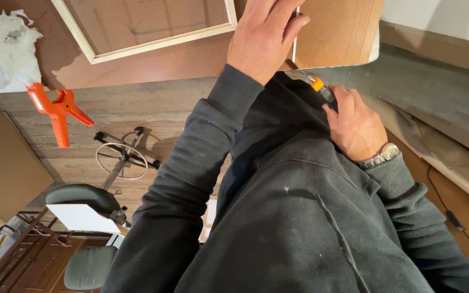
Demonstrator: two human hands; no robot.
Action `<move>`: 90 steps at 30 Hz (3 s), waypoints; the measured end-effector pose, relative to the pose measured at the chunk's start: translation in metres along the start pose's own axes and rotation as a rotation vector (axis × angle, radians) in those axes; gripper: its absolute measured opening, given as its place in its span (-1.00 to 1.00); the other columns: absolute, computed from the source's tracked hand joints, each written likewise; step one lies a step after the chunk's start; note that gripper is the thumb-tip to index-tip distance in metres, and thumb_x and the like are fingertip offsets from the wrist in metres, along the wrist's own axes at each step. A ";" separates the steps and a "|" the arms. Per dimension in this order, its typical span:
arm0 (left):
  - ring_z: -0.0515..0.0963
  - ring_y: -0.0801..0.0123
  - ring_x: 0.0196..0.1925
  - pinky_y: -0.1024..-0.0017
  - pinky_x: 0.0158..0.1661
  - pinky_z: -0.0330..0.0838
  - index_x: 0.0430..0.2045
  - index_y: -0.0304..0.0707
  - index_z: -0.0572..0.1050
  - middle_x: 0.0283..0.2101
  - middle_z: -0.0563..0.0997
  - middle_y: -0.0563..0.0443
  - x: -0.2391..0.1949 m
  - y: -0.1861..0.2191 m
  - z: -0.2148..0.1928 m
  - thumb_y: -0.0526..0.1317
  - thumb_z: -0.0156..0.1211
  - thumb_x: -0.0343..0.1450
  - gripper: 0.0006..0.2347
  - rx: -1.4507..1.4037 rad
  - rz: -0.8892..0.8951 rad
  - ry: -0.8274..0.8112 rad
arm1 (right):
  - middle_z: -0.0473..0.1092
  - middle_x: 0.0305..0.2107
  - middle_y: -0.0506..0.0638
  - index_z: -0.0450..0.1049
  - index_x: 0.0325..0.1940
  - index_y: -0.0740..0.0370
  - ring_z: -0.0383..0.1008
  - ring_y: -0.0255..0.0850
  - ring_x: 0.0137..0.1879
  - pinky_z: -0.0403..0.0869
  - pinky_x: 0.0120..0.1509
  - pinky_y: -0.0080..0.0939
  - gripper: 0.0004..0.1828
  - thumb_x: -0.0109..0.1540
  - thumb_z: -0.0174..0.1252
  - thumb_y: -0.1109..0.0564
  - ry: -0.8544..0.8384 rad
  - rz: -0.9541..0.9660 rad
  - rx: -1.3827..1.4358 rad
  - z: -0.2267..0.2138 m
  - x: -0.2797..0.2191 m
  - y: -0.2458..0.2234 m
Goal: Measuring, cutting, and fitting decorative trim onto a picture frame at a workbench.
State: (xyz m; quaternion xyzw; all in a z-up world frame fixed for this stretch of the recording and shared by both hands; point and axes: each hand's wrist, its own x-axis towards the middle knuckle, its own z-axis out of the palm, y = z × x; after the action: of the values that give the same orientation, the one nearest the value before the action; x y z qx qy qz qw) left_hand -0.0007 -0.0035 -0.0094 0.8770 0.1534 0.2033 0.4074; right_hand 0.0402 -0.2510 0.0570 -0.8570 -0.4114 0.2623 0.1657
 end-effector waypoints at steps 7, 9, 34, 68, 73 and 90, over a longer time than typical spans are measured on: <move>0.52 0.12 -0.06 0.25 -0.07 0.49 -0.09 -0.19 0.50 -0.12 0.47 0.00 -0.001 0.000 0.001 -0.25 0.41 0.45 -0.77 0.005 -0.005 0.005 | 0.39 -0.10 0.22 0.26 0.31 0.28 0.48 0.23 -0.12 0.49 -0.16 0.10 -0.51 0.34 0.23 0.18 -0.020 0.017 -0.008 0.000 -0.001 -0.001; 0.52 0.12 -0.05 0.25 -0.06 0.49 -0.10 -0.19 0.49 -0.12 0.48 0.01 0.001 0.000 0.001 -0.25 0.41 0.45 -0.77 0.003 0.004 0.008 | 0.39 -0.10 0.22 0.26 0.31 0.28 0.48 0.23 -0.12 0.49 -0.16 0.10 -0.51 0.34 0.23 0.18 -0.020 0.019 -0.006 -0.001 0.001 -0.001; 0.51 0.10 -0.06 0.24 -0.06 0.48 -0.10 -0.22 0.49 -0.13 0.46 -0.03 -0.001 -0.002 0.003 -0.22 0.40 0.46 -0.77 0.080 0.009 -0.024 | 0.45 -0.13 0.29 0.25 0.25 0.30 0.49 0.30 -0.14 0.48 -0.20 0.19 -0.60 0.38 0.16 0.14 -0.072 0.083 0.034 0.007 -0.001 0.003; 0.51 0.12 -0.09 0.25 -0.06 0.46 -0.18 -0.21 0.49 -0.19 0.47 -0.02 -0.001 -0.003 0.007 -0.21 0.38 0.45 -0.81 0.170 0.041 -0.005 | 0.43 -0.19 0.34 0.22 0.18 0.32 0.47 0.33 -0.16 0.45 -0.21 0.23 -0.62 0.38 0.15 0.12 -0.104 0.122 0.046 0.019 -0.004 0.008; 0.50 0.12 -0.04 0.24 -0.03 0.46 -0.15 -0.23 0.49 -0.14 0.47 -0.02 -0.002 -0.003 0.006 -0.23 0.38 0.45 -0.80 0.121 0.008 -0.023 | 0.44 -0.15 0.32 0.27 0.23 0.31 0.49 0.31 -0.11 0.47 -0.14 0.20 -0.60 0.38 0.17 0.11 -0.059 0.068 0.059 0.013 -0.007 0.013; 0.46 0.06 0.01 0.30 0.03 0.48 0.13 -0.40 0.39 0.00 0.42 -0.11 -0.018 0.036 -0.014 -0.39 0.15 0.37 -0.61 0.361 -0.093 -0.069 | 0.16 0.16 0.43 0.07 0.45 0.49 0.25 0.37 0.19 0.34 0.33 0.14 -0.42 0.40 0.12 0.36 0.374 -0.094 0.020 -0.058 0.096 0.015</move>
State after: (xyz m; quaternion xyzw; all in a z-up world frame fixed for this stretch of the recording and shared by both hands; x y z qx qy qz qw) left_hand -0.0196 -0.0252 0.0227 0.9343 0.2135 0.1232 0.2575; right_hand 0.1330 -0.1880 0.0663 -0.8689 -0.4105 0.0943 0.2600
